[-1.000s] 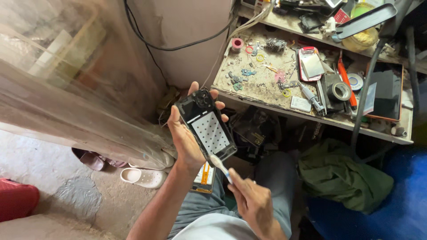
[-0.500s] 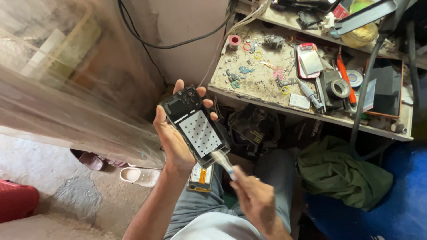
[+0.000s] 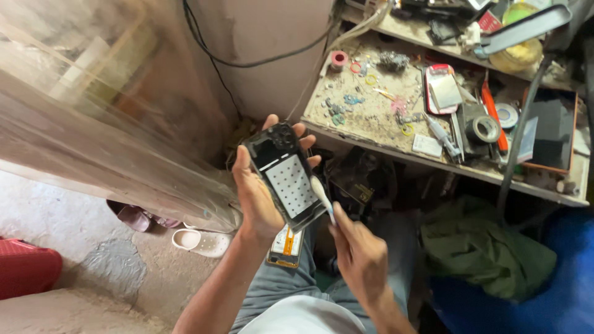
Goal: The person sits on the floor and cleans the interior of a disassembled smartphone using a toothbrush and a small tool. They remove a white adhesive sheet from the phone's back cover and place it on the workbench.
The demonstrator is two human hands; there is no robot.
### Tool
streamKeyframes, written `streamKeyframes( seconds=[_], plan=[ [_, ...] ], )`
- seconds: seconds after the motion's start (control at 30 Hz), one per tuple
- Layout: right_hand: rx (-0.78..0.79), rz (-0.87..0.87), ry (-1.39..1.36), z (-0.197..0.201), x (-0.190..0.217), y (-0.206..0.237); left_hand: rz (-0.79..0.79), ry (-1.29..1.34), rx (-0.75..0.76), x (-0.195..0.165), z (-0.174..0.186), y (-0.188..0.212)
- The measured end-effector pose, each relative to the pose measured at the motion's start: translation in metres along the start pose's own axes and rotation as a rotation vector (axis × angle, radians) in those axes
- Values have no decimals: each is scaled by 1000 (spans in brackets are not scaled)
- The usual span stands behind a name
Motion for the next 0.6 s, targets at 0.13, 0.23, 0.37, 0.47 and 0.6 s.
streamKeyframes(
  seconds=[0.13, 0.23, 0.37, 0.47, 0.6],
  plan=[
    [-53, 116, 34, -2, 5, -30, 82, 10, -17, 12, -9, 11],
    [-7, 128, -20, -8, 19, -26, 16, -19, -13, 3, -1, 8],
    [36, 86, -85, -17, 28, -10, -67, -39, 4, -3, 10, -4],
    [-61, -4, 16, -19, 22, -17, 1, -28, 24, 14, 3, 5],
    [20, 150, -107, -19, 37, -27, 11, -93, 68, 22, -5, 15]
  ],
)
Point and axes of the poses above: each hand's wrist, its own y-axis away from the middle knuckle, its own z-axis out of the back of the hand, x = y × z, the point moved 1 cm from there along -y, towards the middle knuckle, and after that the axes turned 14 degrees about -y, right-handed, at the moved point
